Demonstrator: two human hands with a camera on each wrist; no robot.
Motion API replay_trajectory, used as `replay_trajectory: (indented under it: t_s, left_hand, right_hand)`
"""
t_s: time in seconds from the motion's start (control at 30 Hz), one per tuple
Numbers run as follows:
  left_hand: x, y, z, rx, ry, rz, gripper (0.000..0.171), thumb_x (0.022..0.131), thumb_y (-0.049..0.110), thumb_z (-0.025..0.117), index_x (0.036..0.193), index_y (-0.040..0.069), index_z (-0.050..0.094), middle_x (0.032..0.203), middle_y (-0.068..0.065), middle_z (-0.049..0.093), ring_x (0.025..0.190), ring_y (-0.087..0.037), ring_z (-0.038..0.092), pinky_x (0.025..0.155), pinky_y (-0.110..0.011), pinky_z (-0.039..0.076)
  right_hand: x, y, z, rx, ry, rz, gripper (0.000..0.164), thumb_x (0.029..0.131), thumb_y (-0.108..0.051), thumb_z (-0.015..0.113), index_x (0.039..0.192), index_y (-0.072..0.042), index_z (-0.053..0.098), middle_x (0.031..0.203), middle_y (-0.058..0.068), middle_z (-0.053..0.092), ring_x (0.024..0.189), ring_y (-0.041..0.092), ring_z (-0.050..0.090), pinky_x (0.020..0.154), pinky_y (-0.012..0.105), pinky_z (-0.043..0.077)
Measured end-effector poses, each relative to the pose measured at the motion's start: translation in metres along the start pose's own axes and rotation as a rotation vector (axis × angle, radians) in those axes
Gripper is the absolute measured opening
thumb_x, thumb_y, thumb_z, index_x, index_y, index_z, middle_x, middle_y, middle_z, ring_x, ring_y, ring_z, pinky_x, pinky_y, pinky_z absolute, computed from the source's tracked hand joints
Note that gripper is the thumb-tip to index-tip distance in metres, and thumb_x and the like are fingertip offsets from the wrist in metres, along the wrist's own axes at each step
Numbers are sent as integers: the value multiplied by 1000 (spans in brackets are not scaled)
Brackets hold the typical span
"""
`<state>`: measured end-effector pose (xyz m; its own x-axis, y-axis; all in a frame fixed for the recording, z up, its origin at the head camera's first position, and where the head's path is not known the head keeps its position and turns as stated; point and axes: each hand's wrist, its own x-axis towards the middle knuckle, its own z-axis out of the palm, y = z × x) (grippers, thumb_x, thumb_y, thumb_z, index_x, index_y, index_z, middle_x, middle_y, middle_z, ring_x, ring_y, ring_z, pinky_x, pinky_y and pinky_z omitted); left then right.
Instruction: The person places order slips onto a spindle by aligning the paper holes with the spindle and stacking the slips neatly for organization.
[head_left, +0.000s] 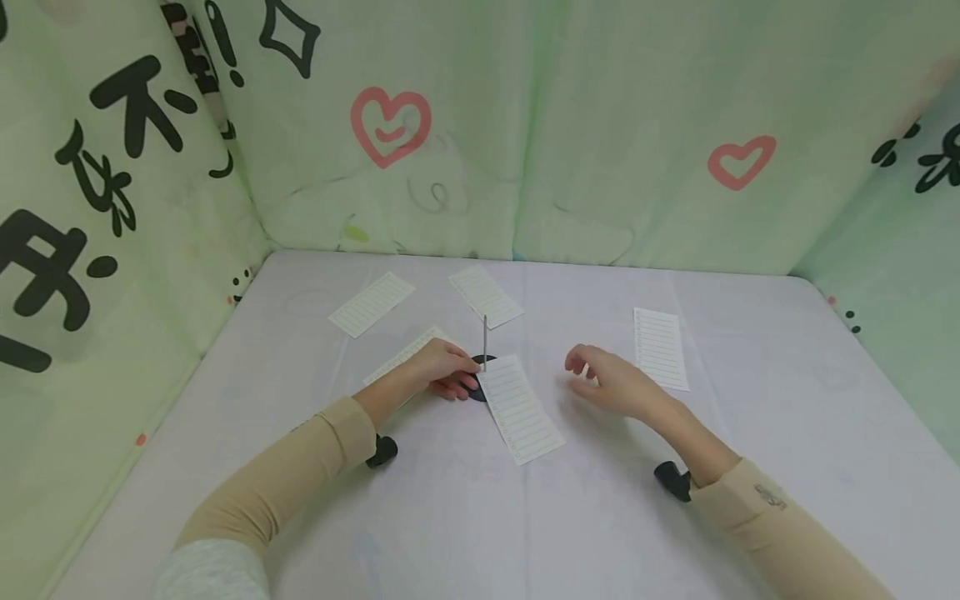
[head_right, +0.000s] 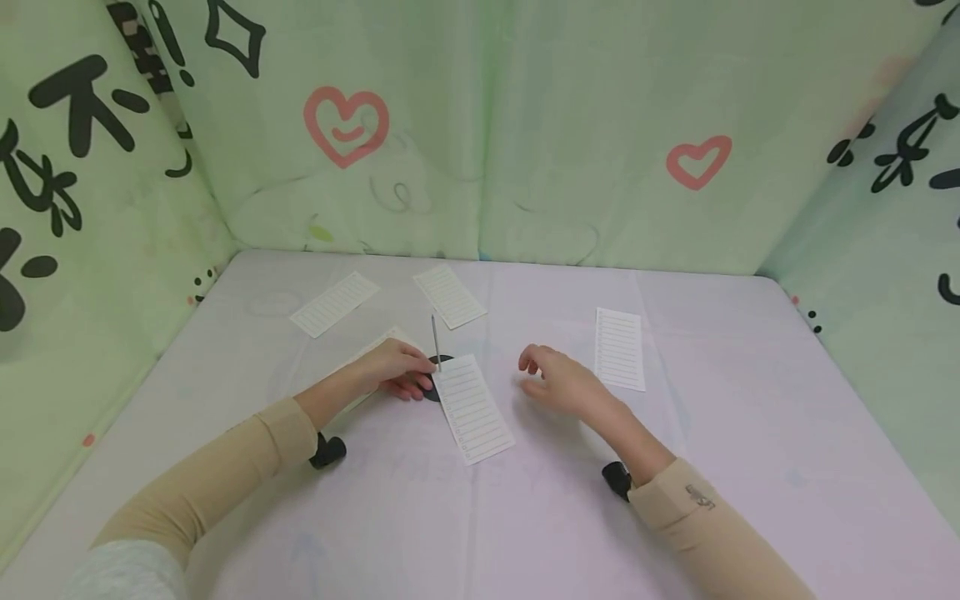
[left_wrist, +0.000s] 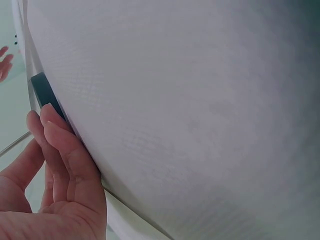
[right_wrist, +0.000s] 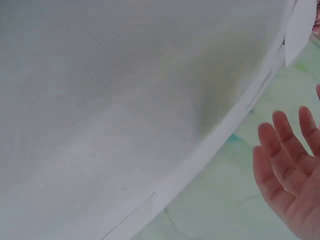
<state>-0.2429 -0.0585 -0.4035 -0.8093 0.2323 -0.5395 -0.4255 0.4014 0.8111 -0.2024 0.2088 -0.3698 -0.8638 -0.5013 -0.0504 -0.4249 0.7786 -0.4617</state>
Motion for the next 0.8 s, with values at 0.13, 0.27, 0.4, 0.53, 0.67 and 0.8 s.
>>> replay_trajectory:
  t_s: [0.13,0.27,0.4,0.53,0.67,0.8]
  left_hand:
    - [0,-1,-1,9,8,-5,19,85,17,63,99,2,62,66,-3,65,49,-11,60,43,-19,46]
    - [1,-1,-1,9,7,-7,20,85,17,63,99,3,63,67,-3,66,50,-11,60,44,-19,46]
    - [1,-1,-1,16,3,-3,21,85,17,63,100,3,63,68,-3,66,51,-12,61,45,-20,47]
    - [1,-1,-1,23,1,-2,21,85,17,63,100,3,63,68,-3,66,51,-11,61,45,-20,47]
    - [1,-1,-1,21,-2,0,21,85,17,63,100,3,63,68,-3,66,51,-11,61,46,-20,47]
    - [1,-1,-1,21,-3,1,22,85,18,63,101,3,63,69,-3,66,51,-12,61,46,-20,47]
  right_hand:
    - [-4,9,-3,-211,64,8,33,86,-16,60,114,-3,48,113,16,54,101,34,52,82,48,44]
    - [-2,24,-12,-303,38,89,44,89,-24,56,124,-3,41,125,19,44,113,40,43,90,56,35]
    - [2,47,-25,-338,-22,184,50,90,-28,51,131,-4,33,134,22,33,121,43,31,97,60,23]
    - [5,73,-37,-359,-79,264,56,91,-32,48,135,-4,27,137,24,26,124,45,23,99,61,16]
    - [7,97,-46,-369,-115,311,61,91,-36,47,137,-3,25,137,25,24,124,47,20,98,62,13]
    - [8,116,-54,-368,-151,353,66,91,-39,47,138,-1,23,138,28,21,124,49,18,97,64,9]
